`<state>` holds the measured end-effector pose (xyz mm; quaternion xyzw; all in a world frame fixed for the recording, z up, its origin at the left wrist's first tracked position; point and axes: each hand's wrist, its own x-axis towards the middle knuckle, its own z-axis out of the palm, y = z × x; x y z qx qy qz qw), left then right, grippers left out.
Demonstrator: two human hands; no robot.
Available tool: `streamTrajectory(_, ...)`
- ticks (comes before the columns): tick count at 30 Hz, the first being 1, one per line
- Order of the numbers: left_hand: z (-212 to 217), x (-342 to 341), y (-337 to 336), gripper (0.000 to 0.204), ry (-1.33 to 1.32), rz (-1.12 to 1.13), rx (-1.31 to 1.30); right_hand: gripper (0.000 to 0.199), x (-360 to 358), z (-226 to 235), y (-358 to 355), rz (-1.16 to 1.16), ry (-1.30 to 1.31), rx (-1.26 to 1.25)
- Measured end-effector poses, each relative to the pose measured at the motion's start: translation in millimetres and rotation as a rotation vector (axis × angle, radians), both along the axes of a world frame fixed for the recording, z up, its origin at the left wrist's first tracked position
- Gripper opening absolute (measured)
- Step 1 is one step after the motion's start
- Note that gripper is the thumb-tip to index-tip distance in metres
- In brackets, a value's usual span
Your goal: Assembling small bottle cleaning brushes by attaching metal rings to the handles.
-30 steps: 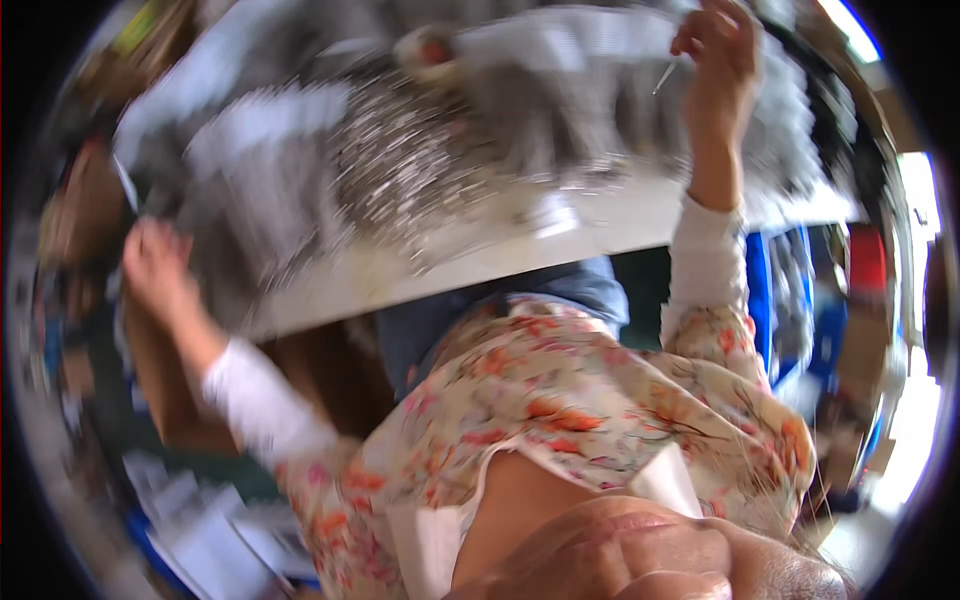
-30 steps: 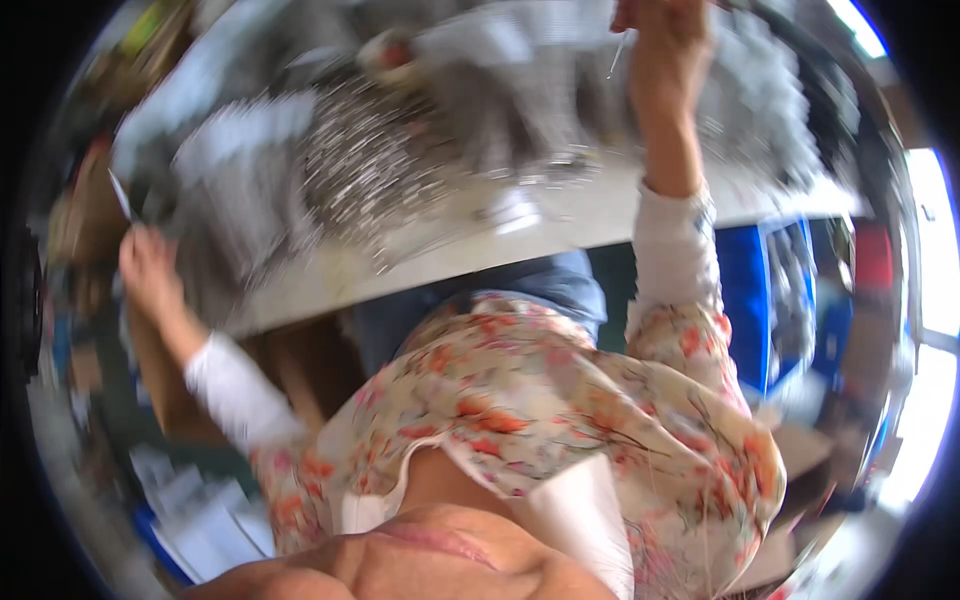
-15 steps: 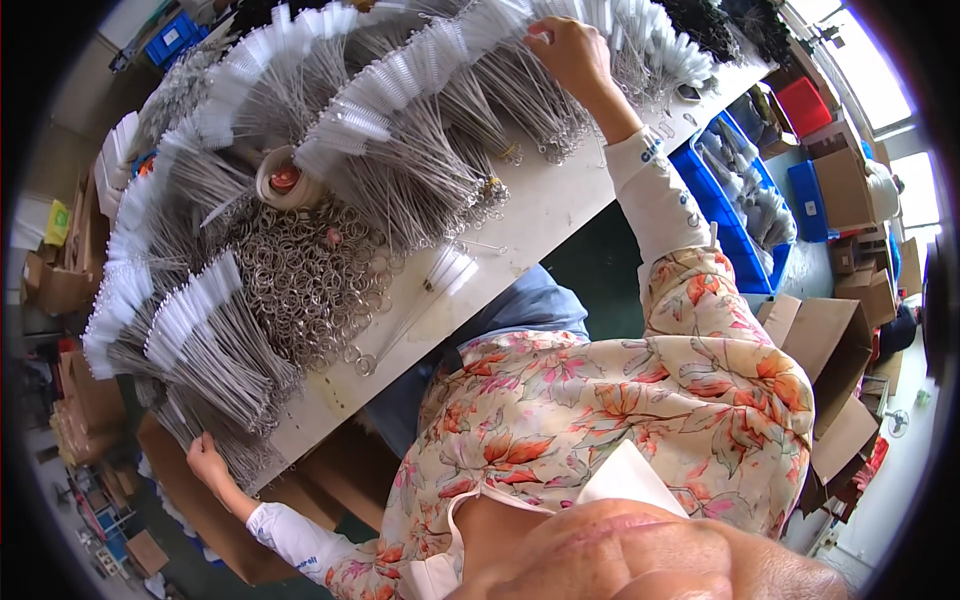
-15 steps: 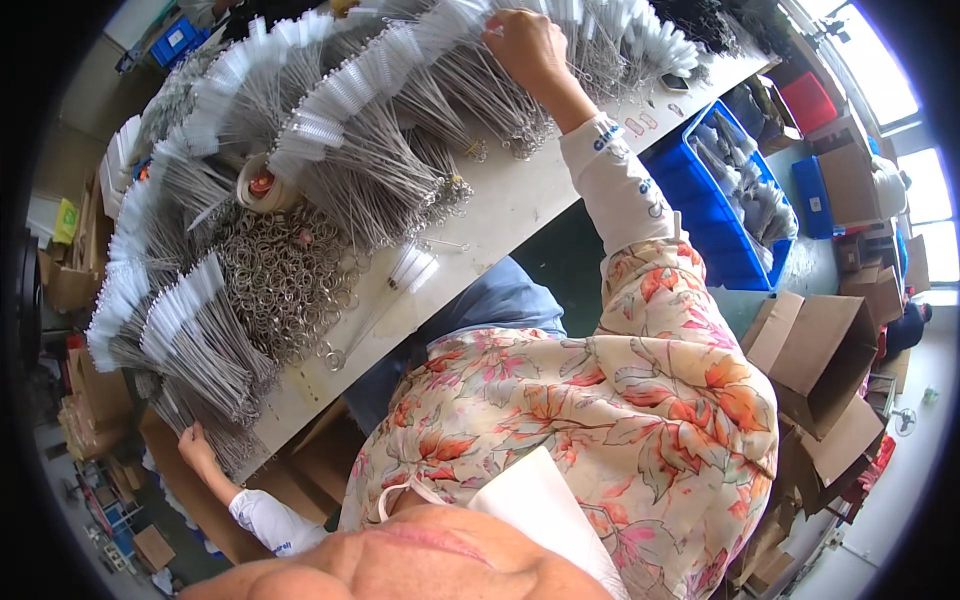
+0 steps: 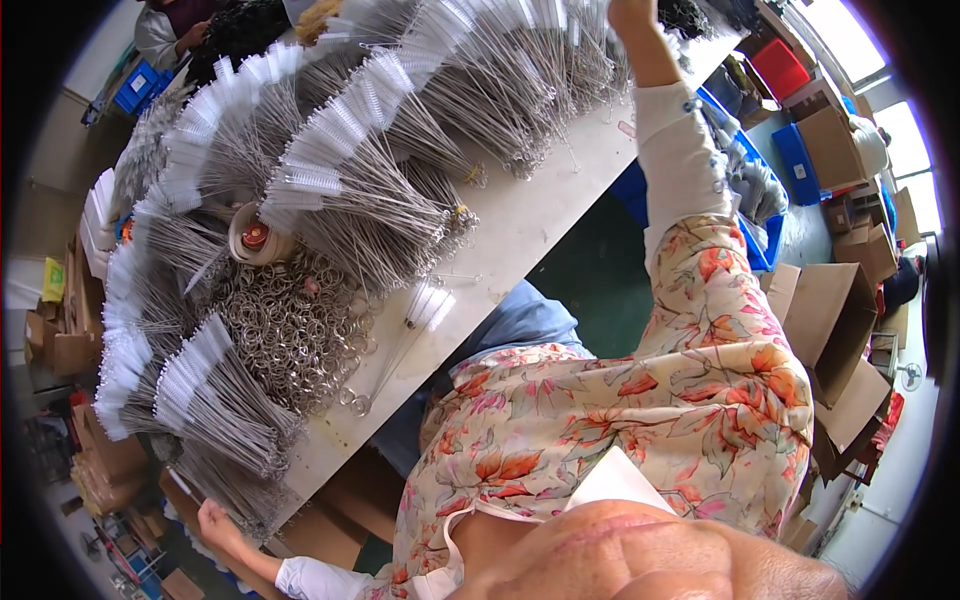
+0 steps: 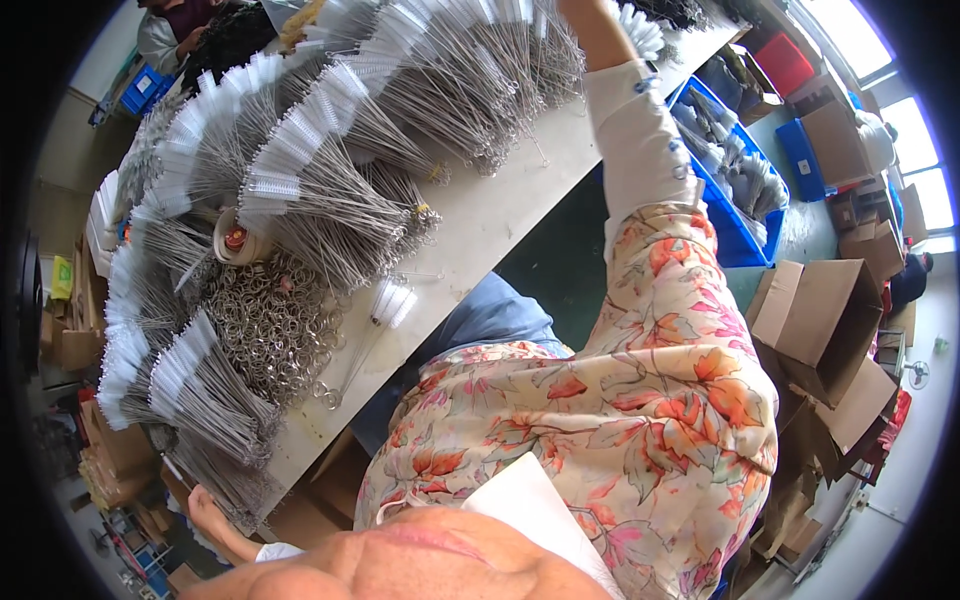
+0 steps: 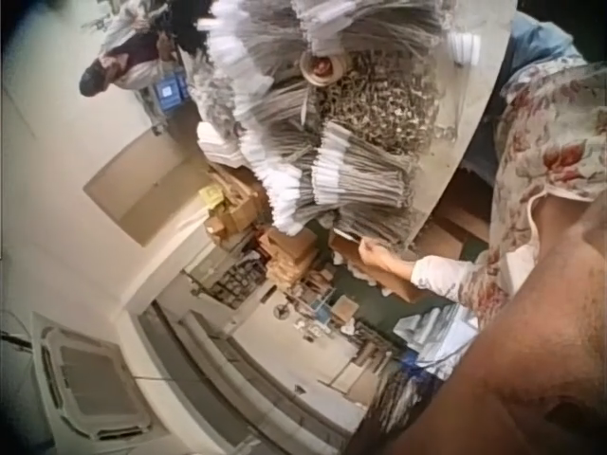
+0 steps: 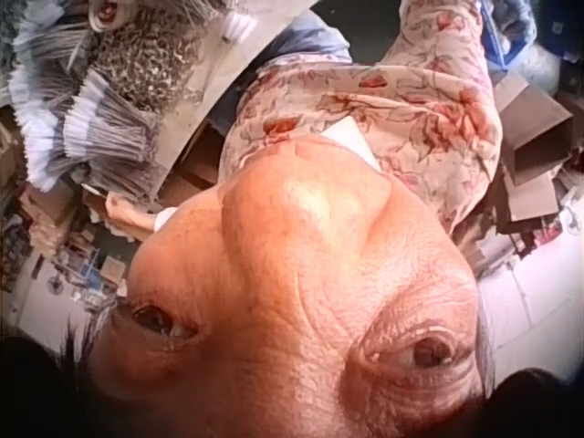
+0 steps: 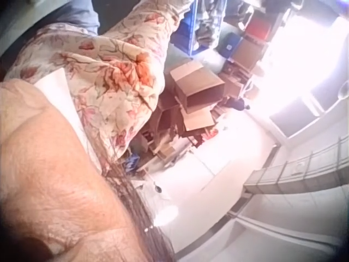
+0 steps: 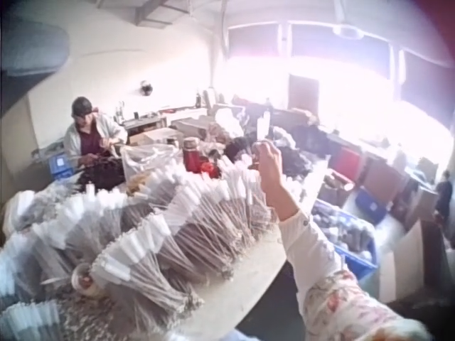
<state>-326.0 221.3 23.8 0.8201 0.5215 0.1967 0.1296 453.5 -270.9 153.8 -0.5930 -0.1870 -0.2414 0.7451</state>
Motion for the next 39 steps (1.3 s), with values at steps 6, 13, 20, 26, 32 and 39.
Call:
streamTrajectory(6, 13.3, 23.7, -52.1, 0.027, -0.178, 0.294, 0.059, 0.022, 69.3, -31.5, -15.5, -0.3, -0.071, -0.928)
streamTrajectory(13, 17.9, 72.7, -92.7, 0.029, -0.378, 0.325, -0.2, 0.031, 111.0, -28.8, -24.9, -0.503, -0.012, -1.546)
streamTrajectory(20, 60.8, 136.0, -152.5, 0.036, -1.293, 0.062, -0.172, 0.021, 49.0, 23.0, 6.3, -0.688, -0.442, -0.952)
streamTrajectory(26, 57.1, 200.8, -178.4, 0.032, -1.201, -0.013, -0.223, 0.027, 138.6, -21.7, -36.7, -0.501, -0.119, -1.741)
streamTrajectory(32, 53.1, 180.9, -194.6, 0.027, -1.057, 0.048, -0.324, 0.031, 125.0, -23.1, -17.4, -0.687, -0.127, -1.169)
streamTrajectory(39, 49.8, 233.8, -216.4, 0.022, -1.015, -0.286, -0.404, 0.017, 124.5, 13.5, -58.3, 0.433, 0.0, -0.608)
